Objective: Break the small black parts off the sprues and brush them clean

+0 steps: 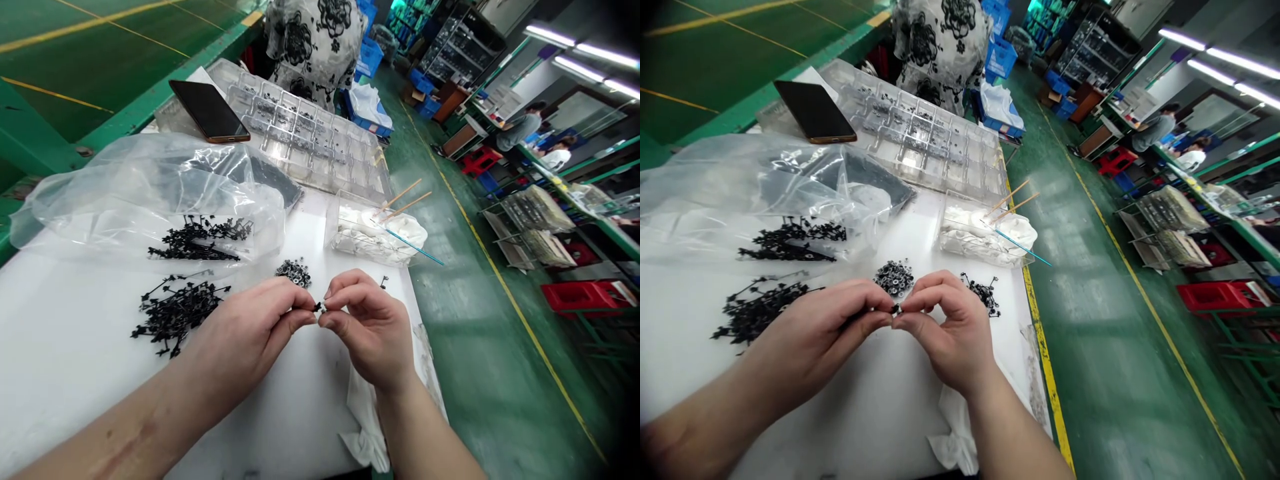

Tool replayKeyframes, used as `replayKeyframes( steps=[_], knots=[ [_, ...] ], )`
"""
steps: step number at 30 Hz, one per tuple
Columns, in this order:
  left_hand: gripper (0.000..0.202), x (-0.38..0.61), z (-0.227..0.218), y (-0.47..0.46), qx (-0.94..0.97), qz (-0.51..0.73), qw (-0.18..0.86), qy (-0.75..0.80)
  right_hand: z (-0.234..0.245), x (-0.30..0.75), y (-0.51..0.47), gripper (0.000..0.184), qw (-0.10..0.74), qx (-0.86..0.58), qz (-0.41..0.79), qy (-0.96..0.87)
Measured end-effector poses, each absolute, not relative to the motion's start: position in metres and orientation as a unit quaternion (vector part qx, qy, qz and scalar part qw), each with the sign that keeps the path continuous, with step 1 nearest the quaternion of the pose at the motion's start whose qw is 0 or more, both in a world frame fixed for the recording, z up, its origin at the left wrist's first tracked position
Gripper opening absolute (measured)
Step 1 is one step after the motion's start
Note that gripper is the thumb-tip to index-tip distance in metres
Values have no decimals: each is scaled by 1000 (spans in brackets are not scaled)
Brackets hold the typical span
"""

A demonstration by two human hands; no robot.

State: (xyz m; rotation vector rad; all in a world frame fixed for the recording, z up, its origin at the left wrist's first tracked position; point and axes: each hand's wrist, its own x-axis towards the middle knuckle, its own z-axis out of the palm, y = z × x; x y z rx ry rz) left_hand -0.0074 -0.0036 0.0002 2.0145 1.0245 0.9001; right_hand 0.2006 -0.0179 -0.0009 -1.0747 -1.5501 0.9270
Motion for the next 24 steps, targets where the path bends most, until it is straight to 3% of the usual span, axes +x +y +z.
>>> replayKeyframes(
  steps=[12,17,24],
  knots=[
    [21,-11,-8,-5,819,334,290,365,-1,201,-14,16,472,-462,421,-622],
    [20,-11,-13,-6,822,324,270,382,1,199,-14,8,440,-455,374,-678],
    [8,-11,-7,-5,793,324,296,422,3,200,-17,10,479,-434,358,-674]
  ],
)
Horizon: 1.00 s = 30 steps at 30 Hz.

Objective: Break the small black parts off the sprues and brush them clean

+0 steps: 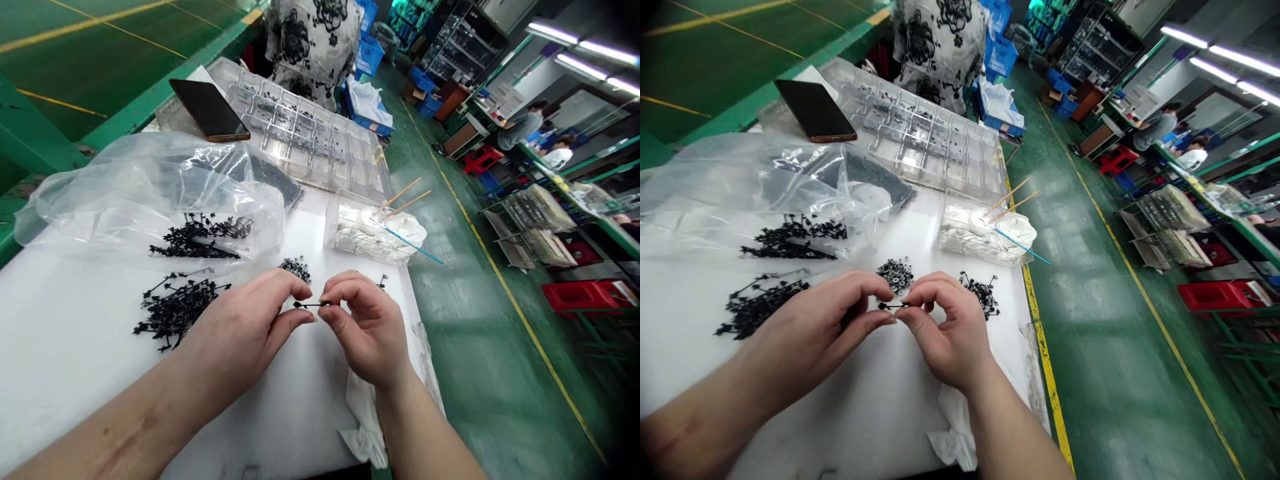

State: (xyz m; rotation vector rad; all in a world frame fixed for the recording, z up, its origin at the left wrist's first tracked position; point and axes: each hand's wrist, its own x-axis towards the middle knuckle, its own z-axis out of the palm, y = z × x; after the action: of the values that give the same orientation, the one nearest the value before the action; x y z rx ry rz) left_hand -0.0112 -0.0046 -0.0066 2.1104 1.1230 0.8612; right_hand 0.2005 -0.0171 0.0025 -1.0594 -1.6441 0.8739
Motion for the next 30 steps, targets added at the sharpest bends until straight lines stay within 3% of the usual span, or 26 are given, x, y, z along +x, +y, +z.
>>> replayKeyframes(
  steps=[8,12,16,21,26,30],
  knots=[
    [8,-11,0,-3,765,352,350,410,0,206,-18,9,514,-417,420,-621],
    [19,-16,-4,-1,653,389,453,467,7,229,-11,5,517,-456,351,-634],
    [26,-17,-6,5,424,484,602,473,15,263,-6,14,435,-561,206,-674],
    [32,-13,3,7,280,528,685,417,8,284,2,17,340,-662,156,-650],
    [28,-7,10,11,266,542,677,421,15,290,6,14,483,-640,206,-560],
    [32,-11,18,7,313,534,641,454,84,280,-17,38,613,-514,276,-533]
  ],
)
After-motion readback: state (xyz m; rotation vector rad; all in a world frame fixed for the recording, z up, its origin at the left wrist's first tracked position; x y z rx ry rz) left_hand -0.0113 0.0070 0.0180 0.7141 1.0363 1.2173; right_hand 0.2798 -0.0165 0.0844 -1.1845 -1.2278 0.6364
